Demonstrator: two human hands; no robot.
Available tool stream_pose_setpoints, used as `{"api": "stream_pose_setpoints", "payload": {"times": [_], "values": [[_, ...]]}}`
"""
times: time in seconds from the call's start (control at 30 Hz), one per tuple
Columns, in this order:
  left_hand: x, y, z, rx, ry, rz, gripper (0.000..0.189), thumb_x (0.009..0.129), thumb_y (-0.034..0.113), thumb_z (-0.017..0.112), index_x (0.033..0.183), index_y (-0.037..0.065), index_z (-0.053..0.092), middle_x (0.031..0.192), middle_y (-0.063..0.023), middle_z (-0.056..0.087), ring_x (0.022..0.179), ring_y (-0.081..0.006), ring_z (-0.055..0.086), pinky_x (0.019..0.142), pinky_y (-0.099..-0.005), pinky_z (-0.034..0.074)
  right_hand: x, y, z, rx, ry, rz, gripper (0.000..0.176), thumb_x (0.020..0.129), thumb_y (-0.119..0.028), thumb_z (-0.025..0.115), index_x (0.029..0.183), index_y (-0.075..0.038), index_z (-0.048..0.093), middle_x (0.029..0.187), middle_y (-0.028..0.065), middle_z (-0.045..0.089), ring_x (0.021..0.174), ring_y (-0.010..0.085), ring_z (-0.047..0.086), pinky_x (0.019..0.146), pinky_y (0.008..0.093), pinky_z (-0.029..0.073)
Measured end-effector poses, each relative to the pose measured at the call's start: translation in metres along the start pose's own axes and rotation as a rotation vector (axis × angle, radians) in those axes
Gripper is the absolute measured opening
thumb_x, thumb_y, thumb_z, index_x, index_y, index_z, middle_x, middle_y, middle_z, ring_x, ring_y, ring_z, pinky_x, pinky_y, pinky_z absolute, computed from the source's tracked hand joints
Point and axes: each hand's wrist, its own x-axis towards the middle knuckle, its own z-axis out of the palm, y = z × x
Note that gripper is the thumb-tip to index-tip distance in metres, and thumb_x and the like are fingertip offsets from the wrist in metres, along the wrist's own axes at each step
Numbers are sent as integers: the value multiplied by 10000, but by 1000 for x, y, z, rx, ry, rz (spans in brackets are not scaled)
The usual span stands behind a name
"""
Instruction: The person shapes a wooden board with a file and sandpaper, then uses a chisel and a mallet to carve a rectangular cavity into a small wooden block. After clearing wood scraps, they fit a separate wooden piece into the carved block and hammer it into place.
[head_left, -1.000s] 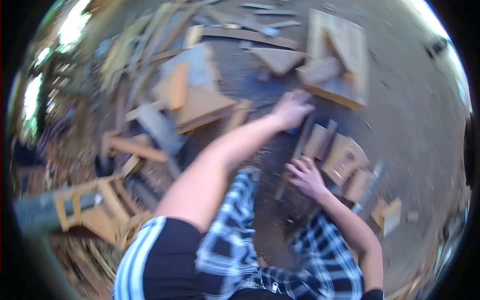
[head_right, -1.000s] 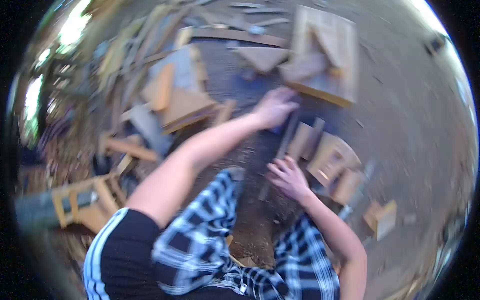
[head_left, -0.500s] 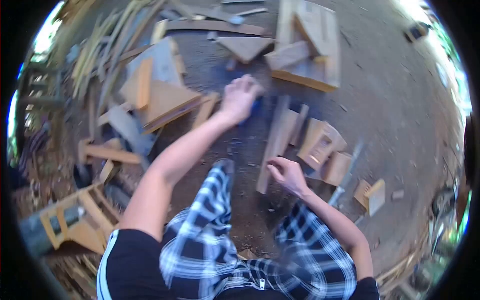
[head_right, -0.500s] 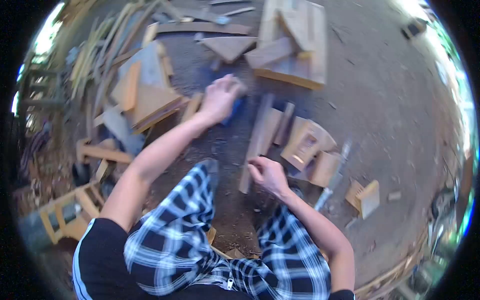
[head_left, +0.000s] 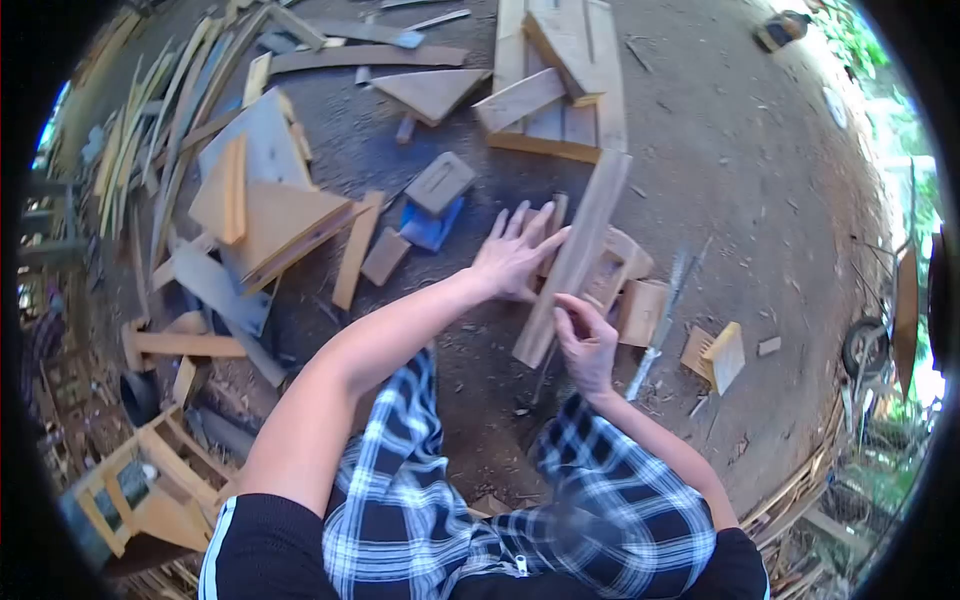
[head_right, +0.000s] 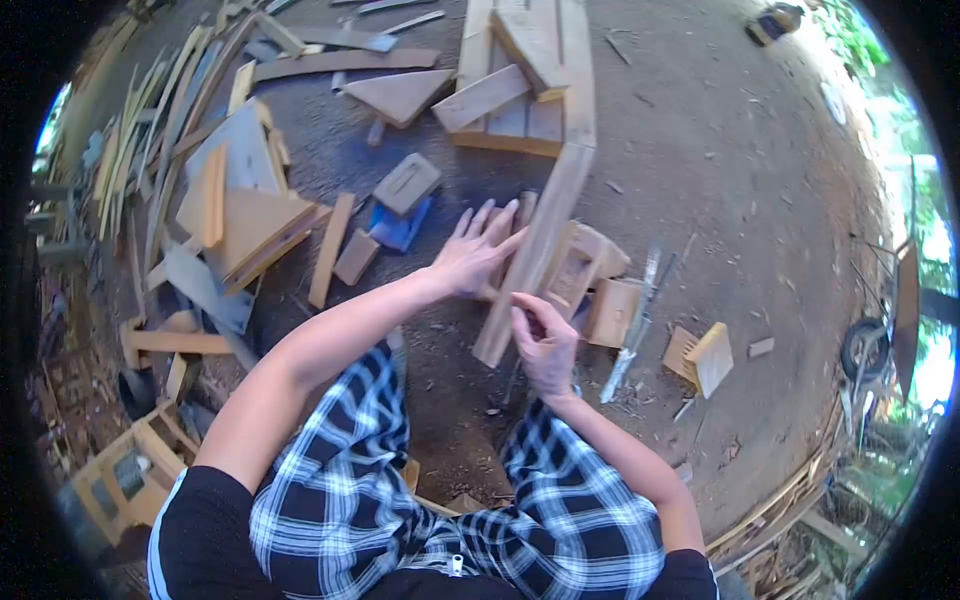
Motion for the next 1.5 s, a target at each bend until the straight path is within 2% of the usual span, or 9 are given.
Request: {"api": "stream_pose_setpoints", "payload": {"times": [0.1,0.17,0.3,0.63,0.7,0.9,1.13,1.33,1.5], "values": [[10,-9,22,-5,30,22,951,618,416,796,1409,111,366,1515,-245,169,1375,-484,206,1101,-527,293,4,-8,-1,-89,9,-39,194,878,-69,651,1059,-8,678,886,21,672,734,62,572,672,208,474],[5,-8,25,-121,207,-51,672,687,125,692,1301,44,433,1450,-279,264,1333,-489,284,1053,-482,383,3,-7,3,-40,-3,-19,201,880,-63,646,1073,-23,684,880,20,671,740,63,575,668,205,470],[-13,-23,-4,-299,302,-331,772,651,-1,656,1365,87,376,1425,-290,297,1306,-467,333,1016,-451,415,-4,0,0,-23,-59,18,199,873,-47,645,1067,-38,689,901,36,682,747,68,586,667,211,482],[-15,-37,-32,-531,263,-430,610,747,43,626,1331,64,453,1034,-215,655,1025,-384,600,900,-457,477,-18,2,8,-66,-163,-122,222,852,-41,601,1065,-33,666,1024,154,676,909,273,678,770,336,544],[-8,-43,-39,-374,340,-185,448,785,39,594,1230,17,544,1047,-200,656,997,-377,611,881,-459,482,-20,9,8,-59,-162,-197,237,841,-53,615,1075,-46,654,1023,154,674,914,298,671,785,353,543],[-21,-79,-3,-526,364,-289,428,883,13,507,1310,-5,494,1197,-203,596,1154,-295,563,985,-352,420,-10,38,24,16,-322,78,217,833,-122,609,1034,-86,682,924,145,687,883,321,665,783,391,531],[-56,-41,-15,-601,433,-351,424,906,29,517,1328,23,485,1293,-160,450,1206,-305,459,1024,-391,371,-4,30,30,-52,-221,-149,128,874,-112,569,958,-63,652,869,122,672,826,321,657,758,396,523],[-69,-30,-22,-361,202,-185,371,878,29,563,1249,36,548,1281,-167,453,1223,-323,442,1049,-383,343,-8,42,29,-137,-260,-63,236,871,-148,570,1095,-120,638,1231,201,514,1074,400,556,915,441,472],[-97,-23,-72,-191,94,-46,401,808,1,621,1202,48,565,1280,-184,450,1228,-347,438,1055,-390,343,-26,30,-27,-285,-237,-411,261,826,-100,564,1074,-102,645,1190,179,535,1069,354,567,911,416,480]]}}
